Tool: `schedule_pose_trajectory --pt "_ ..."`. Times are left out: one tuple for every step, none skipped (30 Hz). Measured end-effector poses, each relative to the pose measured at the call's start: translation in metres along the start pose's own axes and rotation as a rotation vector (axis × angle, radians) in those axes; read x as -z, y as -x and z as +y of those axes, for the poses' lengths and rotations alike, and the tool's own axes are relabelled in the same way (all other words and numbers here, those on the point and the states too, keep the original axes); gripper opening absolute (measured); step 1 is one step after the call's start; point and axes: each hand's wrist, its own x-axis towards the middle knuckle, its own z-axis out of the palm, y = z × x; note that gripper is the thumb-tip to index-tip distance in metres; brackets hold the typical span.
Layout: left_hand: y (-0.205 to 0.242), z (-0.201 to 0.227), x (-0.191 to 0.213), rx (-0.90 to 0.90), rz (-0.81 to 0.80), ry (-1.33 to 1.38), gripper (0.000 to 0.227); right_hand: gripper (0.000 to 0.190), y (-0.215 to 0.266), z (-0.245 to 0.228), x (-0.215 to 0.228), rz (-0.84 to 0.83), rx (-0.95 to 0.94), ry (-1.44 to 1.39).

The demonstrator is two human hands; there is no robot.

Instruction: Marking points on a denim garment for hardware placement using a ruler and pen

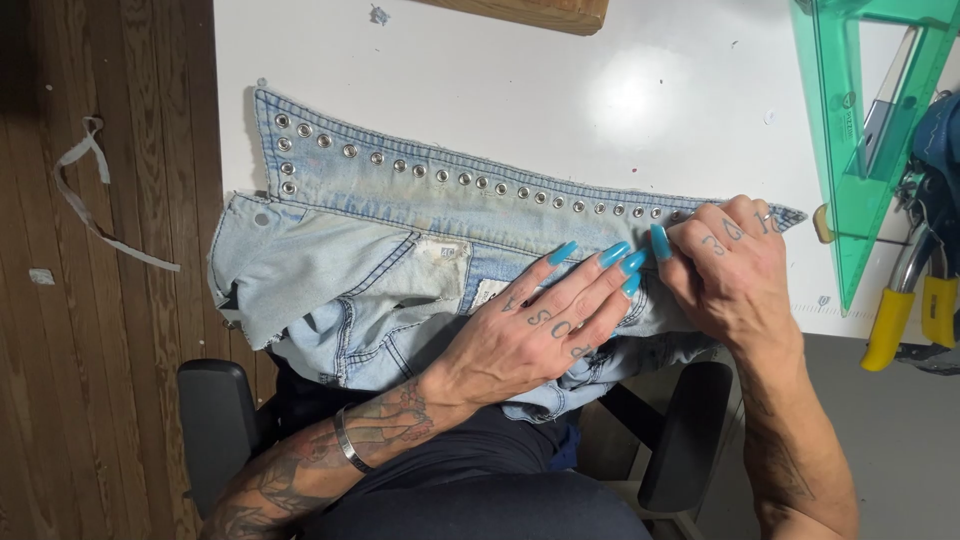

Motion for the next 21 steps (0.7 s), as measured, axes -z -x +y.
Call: schedule_pose_trajectory --pt "0.0 0.0005 -0.0001 0.0 0.001 0.001 0.024 0.013 0.0004 -0.0001 0.0006 -0.001 -0.001 0.001" --pt "0.0003 0.0007 0.0 0.001 -0.008 -0.001 0.025 0.013 0.0003 -0.0002 0.0007 -0.002 0.002 0.009" --pt "0.0006 0.0007 0.0004 0.002 -0.017 -0.003 0.025 0.013 0.0 -0.0005 0.0009 -0.003 0.004 0.017" --pt "0.0007 0.001 -0.0001 0.004 -0.016 -0.008 0.025 0.013 -0.0001 -0.0004 0.0005 0.0 0.008 0.016" --pt "0.0007 0.0012 -0.0006 0.012 -0.004 -0.004 0.024 0.014 -0.0002 -0.0002 0.0 0.004 0.012 0.013" --pt "0.0009 0.0023 -0.001 0.02 0.006 0.005 0.024 0.016 0.0009 -0.0004 0.0001 0.005 0.012 0.01" --pt "0.0007 0.0023 -0.0011 0.021 0.005 0.005 0.024 0.016 -0.0001 -0.0007 0.0003 0.005 0.013 0.008" --pt "0.0007 0.0026 -0.001 0.02 0.001 0.002 0.024 0.016 -0.0007 -0.0013 0.0006 0.006 0.016 0.033" --pt "0.0007 0.0028 -0.0009 0.019 -0.004 0.0 0.023 0.015 -0.0013 -0.0019 0.0009 0.008 0.02 0.057" --pt "0.0005 0.0028 -0.0007 0.018 -0.003 0.0 0.023 0.015 -0.0015 -0.0018 0.0009 0.009 0.02 0.057" --pt "0.0002 0.0027 -0.0007 0.018 -0.002 -0.01 0.023 0.015 -0.0017 -0.0017 0.0009 0.003 0.027 0.072" --pt "0.0001 0.0031 -0.0004 0.018 -0.001 -0.019 0.023 0.015 -0.0014 -0.0018 0.0011 -0.003 0.034 0.087" --pt "-0.0009 0.0031 0.0001 0.017 -0.001 -0.018 0.023 0.015 -0.0028 -0.0024 0.001 -0.003 0.034 0.088" --pt "-0.0016 0.0035 0.0008 0.024 0.006 -0.023 0.023 0.015 -0.0038 -0.0032 0.0009 0.028 0.045 0.095" --pt "-0.0023 0.004 0.0014 0.032 0.012 -0.028 0.022 0.016 -0.0048 -0.0041 0.0008 0.058 0.056 0.102" --pt "-0.0022 0.0044 0.0018 0.032 0.012 -0.026 0.022 0.016 -0.004 -0.0038 0.0003 0.056 0.055 0.103" --pt "-0.0022 0.0047 0.0024 0.035 0.006 -0.038 0.021 0.015 -0.0035 -0.0037 -0.0001 0.072 0.072 0.094" --pt "-0.0023 0.0042 0.0029 0.036 0.0 -0.054 0.021 0.015 -0.0039 -0.0033 -0.0009 0.092 0.09 0.085" --pt "-0.0031 0.0035 0.0038 0.035 0.001 -0.055 0.021 0.015 -0.0053 -0.0047 -0.0005 0.093 0.091 0.086" --pt "-0.0038 0.0035 0.0049 0.033 0.002 -0.038 0.02 0.015 -0.0058 -0.0063 0.0006 0.107 0.065 0.056" --pt "-0.0045 0.0036 0.0062 0.03 0.002 -0.021 0.02 0.016 -0.0063 -0.0081 0.0019 0.121 0.04 0.025"
